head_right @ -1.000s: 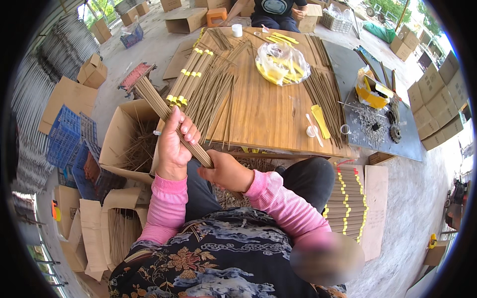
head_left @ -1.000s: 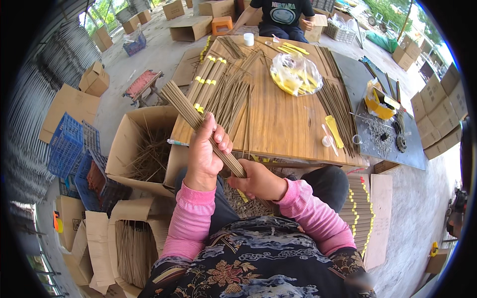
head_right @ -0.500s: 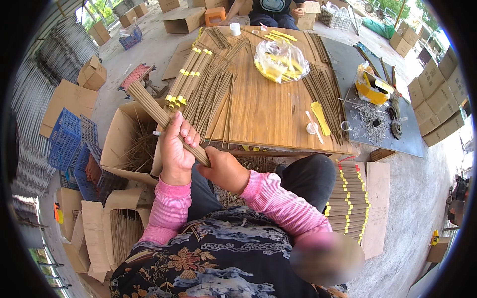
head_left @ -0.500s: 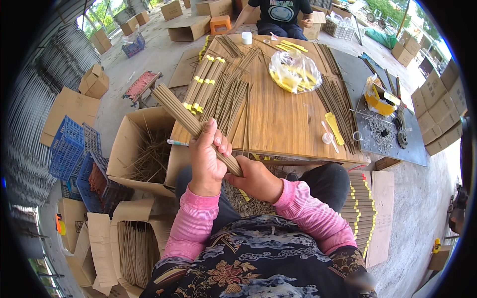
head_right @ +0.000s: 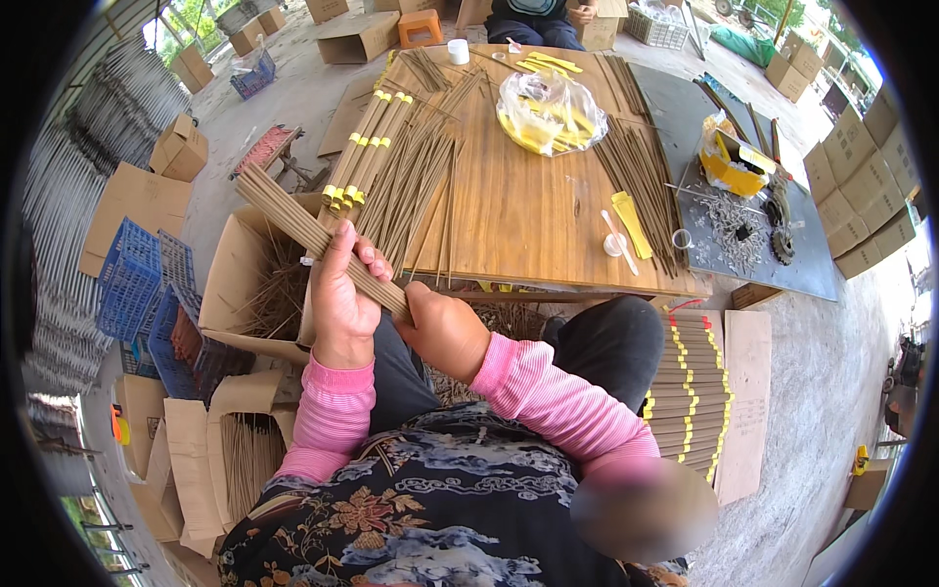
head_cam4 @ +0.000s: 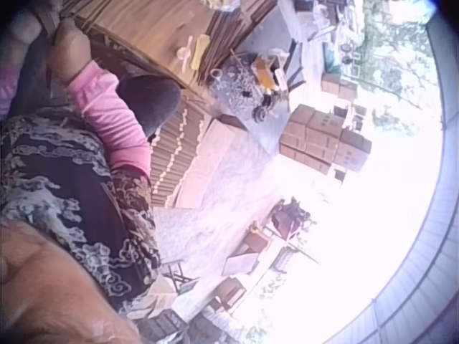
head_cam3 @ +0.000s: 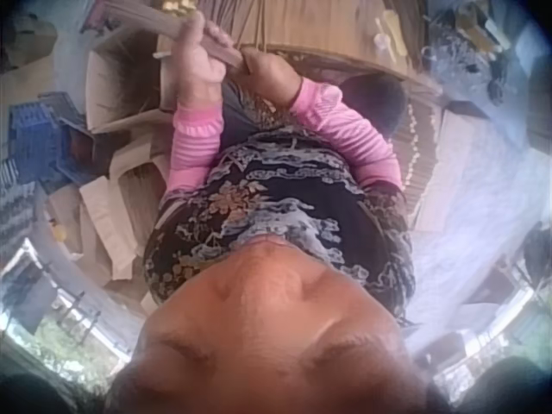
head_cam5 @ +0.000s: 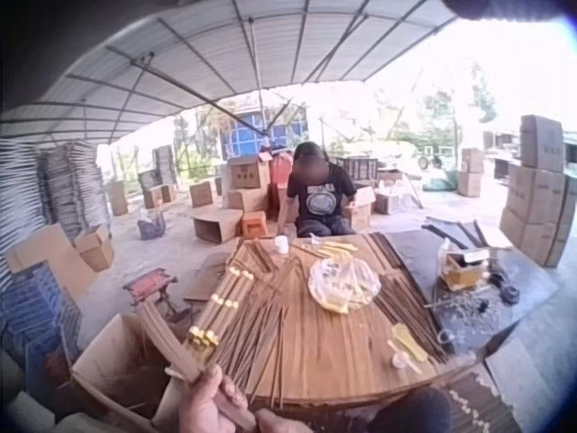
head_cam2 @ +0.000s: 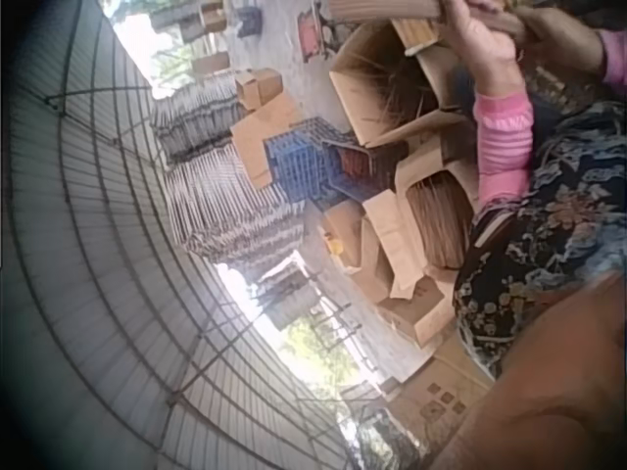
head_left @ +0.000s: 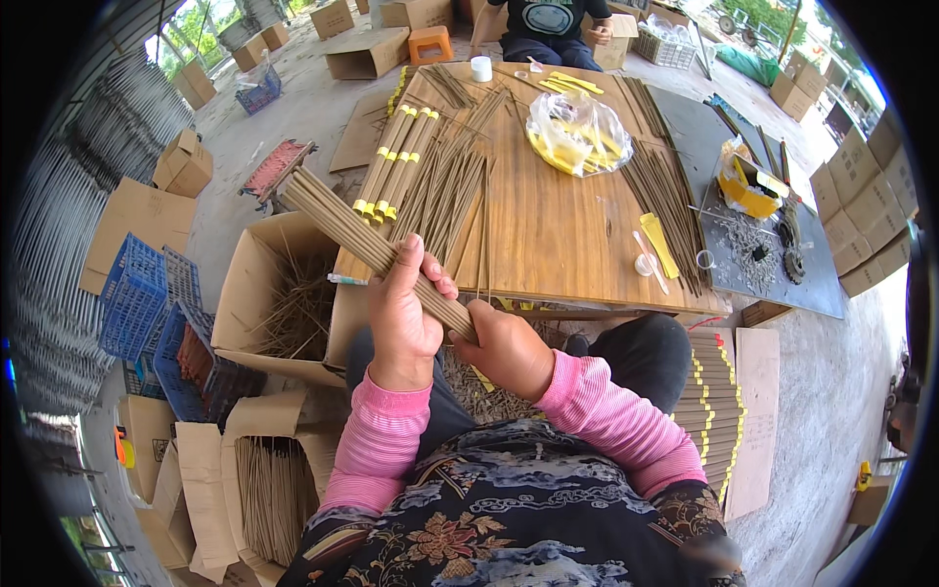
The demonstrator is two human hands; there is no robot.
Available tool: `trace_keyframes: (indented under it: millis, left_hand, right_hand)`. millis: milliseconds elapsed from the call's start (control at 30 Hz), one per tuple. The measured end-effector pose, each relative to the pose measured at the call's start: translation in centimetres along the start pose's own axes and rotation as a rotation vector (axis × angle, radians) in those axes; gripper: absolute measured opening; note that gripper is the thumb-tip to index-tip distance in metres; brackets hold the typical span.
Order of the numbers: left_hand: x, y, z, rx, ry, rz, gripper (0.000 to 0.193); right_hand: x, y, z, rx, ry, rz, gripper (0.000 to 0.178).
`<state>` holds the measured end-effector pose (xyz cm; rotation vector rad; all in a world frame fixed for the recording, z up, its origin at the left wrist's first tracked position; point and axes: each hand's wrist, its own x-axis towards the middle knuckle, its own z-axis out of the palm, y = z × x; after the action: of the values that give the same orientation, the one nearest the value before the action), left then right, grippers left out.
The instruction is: The person gathers thin wooden sticks, aligns them into bundles, and secures each bundle with yellow tape. They repeatedly pick up sticks, arrange them, and wrap the tape around the ends to hold them together.
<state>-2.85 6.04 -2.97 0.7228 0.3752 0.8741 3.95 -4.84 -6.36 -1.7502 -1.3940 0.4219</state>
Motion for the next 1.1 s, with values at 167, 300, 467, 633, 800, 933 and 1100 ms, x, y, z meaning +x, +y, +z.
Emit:
trace_keyframes:
  millis: [167, 300, 467, 633, 800, 933, 1100]
  left_hand:
    - [-0.9, -0.6, 0.2, 0.0, 0.053, 0.014, 0.026]
    - [-1.0, -0.5, 0.2, -0.005, 0.02, 0.048, 0.032]
    - [-0.9, -0.8, 0.4, -0.074, 0.088, 0.108, 0.031]
    - [-0.8, -0.2, -0.3, -0.041, -0.074, 0.073, 0.032]
    - [-0.5, 0.1, -0.1, -0.063, -0.127, -0.044, 0.033]
    - [-0.5, -0.2, -0.1, -0.025, -0.038, -0.017, 0.033]
    - [-0.8, -0.6, 0.0, -0.018, -0.015, 0.004, 0.034]
  right_hand:
    - [-0.1, 0.2, 0.4, -0.159, 0.133, -0.109, 0.02]
    - [0.0, 0.2, 0.3, -0.197, 0.167, -0.145, 0.02]
    - [0.1, 0.3, 0.7, -0.234, 0.199, -0.157, 0.02]
    - [0.3, -0.3, -0.5, 0.06, 0.0, -0.098, 0.022]
    - [0.5, 0.1, -0.2, 0.303, -0.066, -0.061, 0.023]
    - [0.3, 0.2, 0.1, 0.121, -0.008, -0.03, 0.024]
    - [0.1, 0.1, 0.3, 0.072, 0.026, -0.033, 0.024]
